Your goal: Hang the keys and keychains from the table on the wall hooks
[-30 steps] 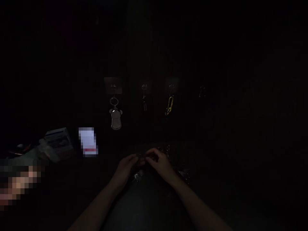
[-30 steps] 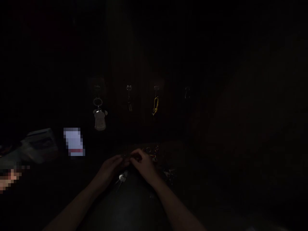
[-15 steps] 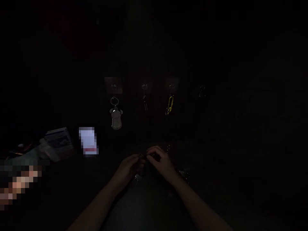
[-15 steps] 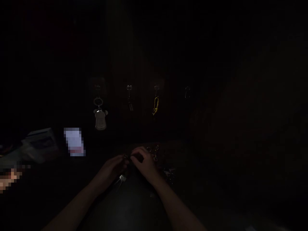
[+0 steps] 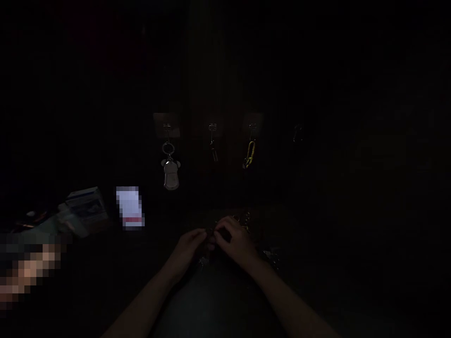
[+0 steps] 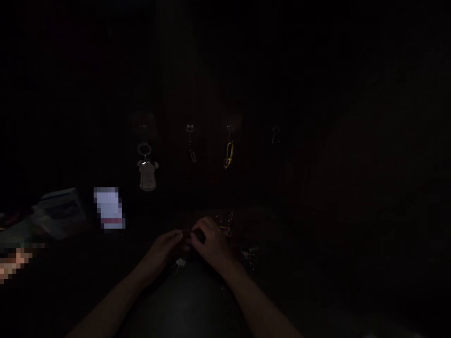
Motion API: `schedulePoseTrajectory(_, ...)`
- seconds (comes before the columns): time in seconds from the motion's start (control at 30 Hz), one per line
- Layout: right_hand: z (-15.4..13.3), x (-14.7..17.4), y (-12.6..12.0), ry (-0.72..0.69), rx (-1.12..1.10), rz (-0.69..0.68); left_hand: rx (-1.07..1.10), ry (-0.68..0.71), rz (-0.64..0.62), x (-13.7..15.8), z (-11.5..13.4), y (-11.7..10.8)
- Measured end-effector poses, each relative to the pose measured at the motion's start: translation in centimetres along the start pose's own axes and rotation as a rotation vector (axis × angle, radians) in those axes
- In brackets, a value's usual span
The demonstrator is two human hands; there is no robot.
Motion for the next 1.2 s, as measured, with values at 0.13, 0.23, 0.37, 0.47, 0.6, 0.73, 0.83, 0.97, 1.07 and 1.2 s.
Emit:
schedulePoseTrajectory(0.13,0.0,-0.1,-0.8,0.070,0.011,0.068,-0.020,0.030,0.027,-0.1,-0.1,-0.1)
schedulePoseTrajectory(0.23,0.3,-0.2,-1.5,0.150,-0.009,0.113,0.000,0.047,0.057,-0.3,-0.1,-0.3)
schedulePoseTrajectory(0.37,0.9,-0.4,-2.2,0.206,-0.058,0.168,0.009,0.069,0.127,-0.5,0.1,-0.8)
schedulePoseTrajectory(0.47,1.2,-0.9,-2.6,0.221,-0.084,0.181,-0.021,0.096,0.195,-0.3,0.7,-1.2)
schedulePoseTrajectory(0.6,1.1,-1.9,-3.7,0.235,-0.063,0.192,-0.108,0.181,0.296,0.0,1.7,-2.0)
schedulePoseTrajectory(0.73,0.5,-3.5,-4.9,0.217,-0.073,0.194,-0.283,0.268,0.371,-0.3,1.8,-3.1)
schedulePoseTrajectory(0.83,-0.1,-5.3,-5.9,0.160,-0.090,0.215,-0.345,0.299,0.385,-1.0,1.1,-3.9)
schedulePoseTrajectory(0.97,-0.7,-8.1,-7.2,0.112,-0.085,0.288,-0.341,0.295,0.391,-1.7,0.4,-4.4)
schedulePoseTrajectory(1.07,-1.3,-10.3,-8.0,0.070,-0.098,0.345,-0.346,0.282,0.382,-2.0,0.3,-4.5)
schedulePoseTrajectory(1.2,-2.2,-13.2,-8.8,0.023,-0.129,0.388,-0.359,0.291,0.378,-1.9,0.5,-4.4)
Point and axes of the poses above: each hand's wrist, its own x-axis away from the middle knuckle, its own y-axis out of the palm, z = x × y, the point moved 4 cm from there along -x, towards the middle knuckle, and after that the axes turned 6 degrees about -y, right-handed, at the moved point
